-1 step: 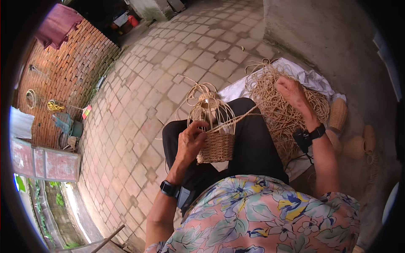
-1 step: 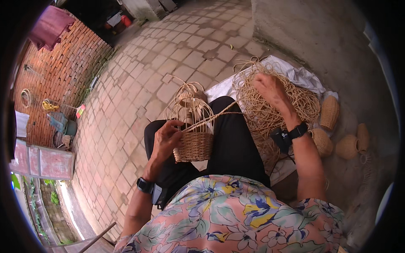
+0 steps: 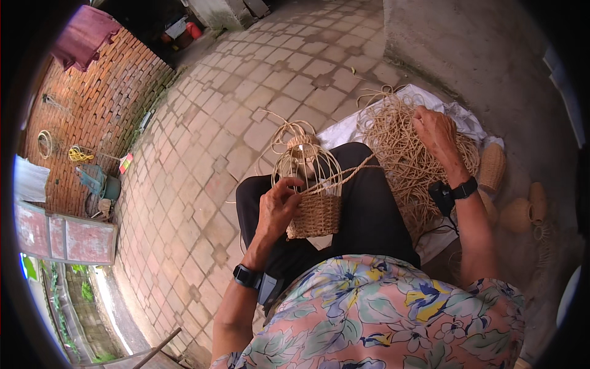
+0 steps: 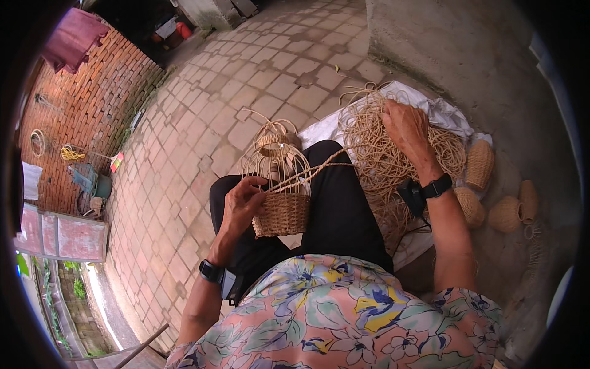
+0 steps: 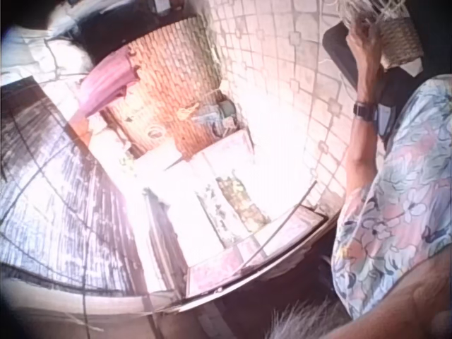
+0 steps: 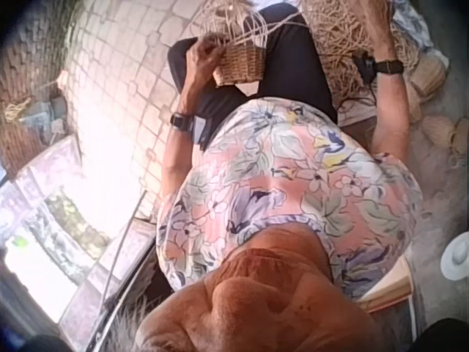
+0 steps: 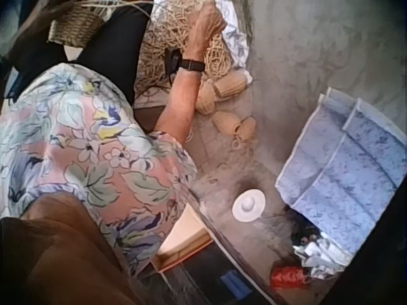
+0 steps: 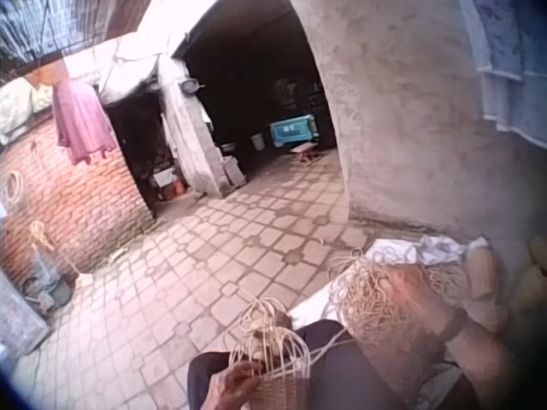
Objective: Weaving a small basket from natural fibers.
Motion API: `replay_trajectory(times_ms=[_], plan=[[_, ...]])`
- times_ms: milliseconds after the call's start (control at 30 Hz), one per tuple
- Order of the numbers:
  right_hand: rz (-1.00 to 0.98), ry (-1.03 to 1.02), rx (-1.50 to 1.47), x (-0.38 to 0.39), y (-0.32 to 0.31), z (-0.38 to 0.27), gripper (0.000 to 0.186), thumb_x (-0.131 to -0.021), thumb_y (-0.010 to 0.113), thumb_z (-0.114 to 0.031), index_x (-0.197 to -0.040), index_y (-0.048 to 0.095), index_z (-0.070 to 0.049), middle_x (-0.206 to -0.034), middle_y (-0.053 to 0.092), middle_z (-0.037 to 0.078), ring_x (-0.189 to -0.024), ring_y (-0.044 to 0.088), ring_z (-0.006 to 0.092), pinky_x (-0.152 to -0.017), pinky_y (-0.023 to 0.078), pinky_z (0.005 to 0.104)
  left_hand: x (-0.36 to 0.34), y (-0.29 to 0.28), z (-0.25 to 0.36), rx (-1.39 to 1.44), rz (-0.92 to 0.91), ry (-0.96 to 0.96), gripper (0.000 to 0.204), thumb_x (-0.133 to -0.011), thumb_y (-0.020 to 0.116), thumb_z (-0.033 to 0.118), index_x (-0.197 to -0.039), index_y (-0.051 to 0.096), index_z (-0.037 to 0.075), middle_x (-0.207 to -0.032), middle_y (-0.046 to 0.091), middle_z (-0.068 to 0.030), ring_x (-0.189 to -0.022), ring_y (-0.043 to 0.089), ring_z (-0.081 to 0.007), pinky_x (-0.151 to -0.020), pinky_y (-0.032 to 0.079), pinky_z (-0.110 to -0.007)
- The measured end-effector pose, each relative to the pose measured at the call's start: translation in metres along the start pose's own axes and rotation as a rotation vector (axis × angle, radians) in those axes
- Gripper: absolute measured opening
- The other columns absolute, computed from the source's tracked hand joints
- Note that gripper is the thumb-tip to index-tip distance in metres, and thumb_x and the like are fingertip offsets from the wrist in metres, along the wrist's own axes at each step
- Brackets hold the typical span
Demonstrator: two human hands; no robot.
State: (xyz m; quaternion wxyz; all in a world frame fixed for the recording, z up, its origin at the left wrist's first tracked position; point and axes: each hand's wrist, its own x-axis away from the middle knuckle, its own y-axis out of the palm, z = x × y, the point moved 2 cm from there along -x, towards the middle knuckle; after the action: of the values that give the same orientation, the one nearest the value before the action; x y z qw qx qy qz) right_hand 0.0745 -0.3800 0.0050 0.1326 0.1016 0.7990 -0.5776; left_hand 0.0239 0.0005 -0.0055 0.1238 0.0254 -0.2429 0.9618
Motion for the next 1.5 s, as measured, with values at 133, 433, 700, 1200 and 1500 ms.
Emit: replay_trajectory(times_ms=[133,433,700,1200,1500], plan=[[0.091,-0.329,-0.252,0.001,-0.001,-0.065,0.009,-0.084,0.058,-0.011,-0.088,0.061,-0.004,-0.084,0.06,0.01,-0.086,0.058,0.0273,-0.08,0.044,0.0403,0.002,0.004,0.0,0.045,0.0,-0.04,0.024,-0.082,0.059,0.002,-0.106,0.062,0.001,-0.076,0.066,-0.0075,-0.064,0.064,-0.0104,-0.057,0.054,-0.026],[-0.134,-0.669,-0.394,0.029,0.052,-0.164,0.015,-0.076,0.066,-0.009,-0.091,0.065,-0.005,-0.086,0.057,0.007,-0.085,0.054,0.0245,-0.078,0.042,0.0384,-0.002,0.001,0.013,-0.086,-0.077,-0.069,0.023,-0.083,0.062,0.009,-0.104,0.063,-0.002,-0.079,0.066,-0.0077,-0.061,0.063,-0.0113,-0.055,0.052,-0.025],[-1.077,0.476,-1.457,0.085,0.073,-0.143,0.038,-0.096,0.051,-0.04,-0.099,0.061,-0.003,-0.078,0.064,0.005,-0.064,0.062,0.0133,-0.063,0.053,0.0269,0.01,0.007,-0.004,-0.073,0.123,-0.007,0.016,-0.081,0.061,0.013,-0.091,0.067,0.001,-0.069,0.066,-0.0073,-0.061,0.063,-0.0125,-0.06,0.05,-0.029],[-0.604,0.457,-1.745,0.06,0.088,-0.175,0.019,-0.094,0.059,-0.021,-0.104,0.057,-0.005,-0.082,0.061,0.003,-0.068,0.057,0.0071,-0.063,0.049,0.0218,0.027,0.01,-0.03,0.169,0.263,-0.036,0.015,-0.08,0.059,0.009,-0.091,0.065,0.0,-0.065,0.06,-0.0028,-0.06,0.056,-0.0071,-0.059,0.047,-0.025],[-0.236,-0.315,-0.7,0.003,0.093,-0.227,0.01,-0.086,0.06,-0.013,-0.088,0.064,-0.003,-0.079,0.064,0.014,-0.067,0.064,0.0262,-0.065,0.054,0.0341,0.017,0.008,-0.025,-0.058,0.222,-0.015,0.016,-0.08,0.058,0.009,-0.094,0.062,0.001,-0.069,0.059,-0.0006,-0.058,0.053,-0.0067,-0.054,0.045,-0.023]])
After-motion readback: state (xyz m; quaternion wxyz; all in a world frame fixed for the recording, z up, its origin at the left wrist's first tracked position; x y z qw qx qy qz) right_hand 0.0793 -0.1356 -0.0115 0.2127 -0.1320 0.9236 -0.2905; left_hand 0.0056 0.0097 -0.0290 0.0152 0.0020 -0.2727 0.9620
